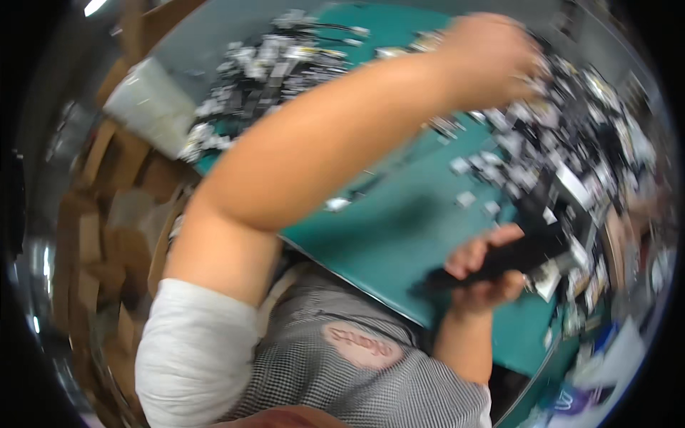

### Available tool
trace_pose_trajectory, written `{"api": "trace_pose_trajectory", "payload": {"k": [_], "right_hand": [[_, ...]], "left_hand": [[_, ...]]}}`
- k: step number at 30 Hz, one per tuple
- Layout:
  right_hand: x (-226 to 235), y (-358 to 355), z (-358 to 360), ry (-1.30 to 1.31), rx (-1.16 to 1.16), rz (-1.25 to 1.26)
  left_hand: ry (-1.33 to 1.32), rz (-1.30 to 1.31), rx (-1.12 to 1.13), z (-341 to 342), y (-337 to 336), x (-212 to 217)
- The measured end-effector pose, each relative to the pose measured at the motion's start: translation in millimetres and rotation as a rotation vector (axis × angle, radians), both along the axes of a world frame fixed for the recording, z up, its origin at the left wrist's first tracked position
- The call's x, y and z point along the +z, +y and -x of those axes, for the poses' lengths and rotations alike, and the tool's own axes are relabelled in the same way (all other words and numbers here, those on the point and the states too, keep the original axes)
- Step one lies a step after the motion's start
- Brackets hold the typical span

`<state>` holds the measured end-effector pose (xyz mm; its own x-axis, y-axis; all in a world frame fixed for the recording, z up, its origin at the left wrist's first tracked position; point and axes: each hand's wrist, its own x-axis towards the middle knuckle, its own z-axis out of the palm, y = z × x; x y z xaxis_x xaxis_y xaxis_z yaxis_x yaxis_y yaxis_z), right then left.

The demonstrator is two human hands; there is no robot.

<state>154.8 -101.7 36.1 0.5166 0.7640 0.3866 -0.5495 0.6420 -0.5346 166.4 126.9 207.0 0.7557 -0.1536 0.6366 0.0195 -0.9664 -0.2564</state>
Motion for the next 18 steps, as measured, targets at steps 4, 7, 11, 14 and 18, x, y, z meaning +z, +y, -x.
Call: {"api": "trace_pose_trajectory", "payload": {"k": [4,7,11,14,18], "right_hand": [[1.4,4.8,9.5,0.031,-0.038,0.112],[7.6,9.1,18.3,-0.022,-0.064,0.151],[2.4,12.1,21.6,-0.064,-0.013,0.15],[-2.0,14.8,22.1,-0.099,-0.019,0.189],[-3.3,19.3,21.3,-0.117,-0.023,0.245]], "left_hand": [[0.309,0.39,0.125,95.3,14.1,-80.3],[0.582,0.636,0.357,150.1,11.9,-123.9],[0.644,0.431,0.39,178.3,4.9,-183.1],[0.597,0.459,0.336,174.2,4.7,-192.4],[0.613,0.504,0.245,168.0,2.6,-188.8]]}}
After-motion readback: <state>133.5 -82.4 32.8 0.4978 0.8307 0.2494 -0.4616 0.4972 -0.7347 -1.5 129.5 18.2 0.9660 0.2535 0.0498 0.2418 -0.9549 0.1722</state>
